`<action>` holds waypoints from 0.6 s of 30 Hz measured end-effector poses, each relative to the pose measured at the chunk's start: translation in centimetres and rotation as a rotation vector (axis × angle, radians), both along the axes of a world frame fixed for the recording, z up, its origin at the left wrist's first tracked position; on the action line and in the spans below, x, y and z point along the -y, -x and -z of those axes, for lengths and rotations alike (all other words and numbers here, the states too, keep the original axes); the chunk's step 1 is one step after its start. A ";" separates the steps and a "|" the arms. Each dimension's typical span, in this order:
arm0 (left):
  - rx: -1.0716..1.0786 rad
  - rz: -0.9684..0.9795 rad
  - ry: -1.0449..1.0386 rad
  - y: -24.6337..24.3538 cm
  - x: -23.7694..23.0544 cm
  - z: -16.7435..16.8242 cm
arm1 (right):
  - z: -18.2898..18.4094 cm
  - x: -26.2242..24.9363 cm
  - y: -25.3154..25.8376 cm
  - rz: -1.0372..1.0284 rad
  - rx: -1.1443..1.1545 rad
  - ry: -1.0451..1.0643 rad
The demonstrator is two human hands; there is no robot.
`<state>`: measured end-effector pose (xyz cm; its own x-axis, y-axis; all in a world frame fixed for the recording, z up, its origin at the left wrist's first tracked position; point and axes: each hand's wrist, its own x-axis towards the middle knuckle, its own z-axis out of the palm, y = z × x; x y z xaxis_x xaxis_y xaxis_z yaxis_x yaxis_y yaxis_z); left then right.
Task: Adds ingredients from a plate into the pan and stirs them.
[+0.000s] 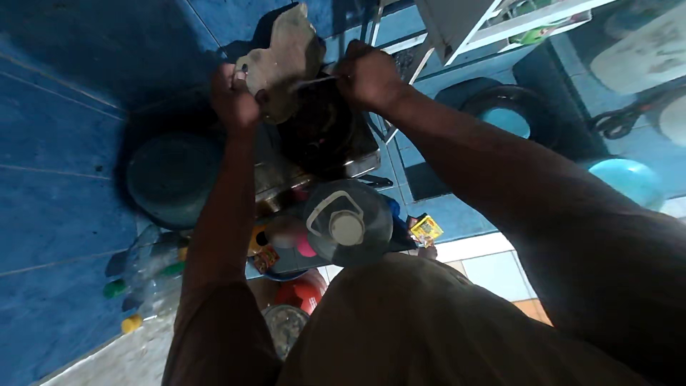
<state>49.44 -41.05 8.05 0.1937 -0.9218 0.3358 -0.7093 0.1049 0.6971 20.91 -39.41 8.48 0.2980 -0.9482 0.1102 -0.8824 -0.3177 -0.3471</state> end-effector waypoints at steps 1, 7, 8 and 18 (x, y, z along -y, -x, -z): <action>-0.032 0.015 -0.010 0.1 0.1 0.1 | -0.5 0.0 -0.5 -0.022 0.075 0.058; -0.162 0.066 0.039 0.2 0.4 0.3 | 0.2 0.4 -2.0 -0.256 0.018 0.159; -0.179 0.054 0.032 -0.2 0.6 0.4 | 0.7 0.4 -1.5 -0.253 -0.057 0.118; -0.603 -0.277 -0.176 -5.5 -3.4 -0.9 | 0.5 -1.5 -0.1 0.291 -0.234 -0.360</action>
<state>54.93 -37.69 8.92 0.5362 -0.8423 -0.0548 -0.1760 -0.1751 0.9687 21.00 -37.94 7.97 -0.0062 -0.9612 -0.2759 -0.9835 0.0558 -0.1721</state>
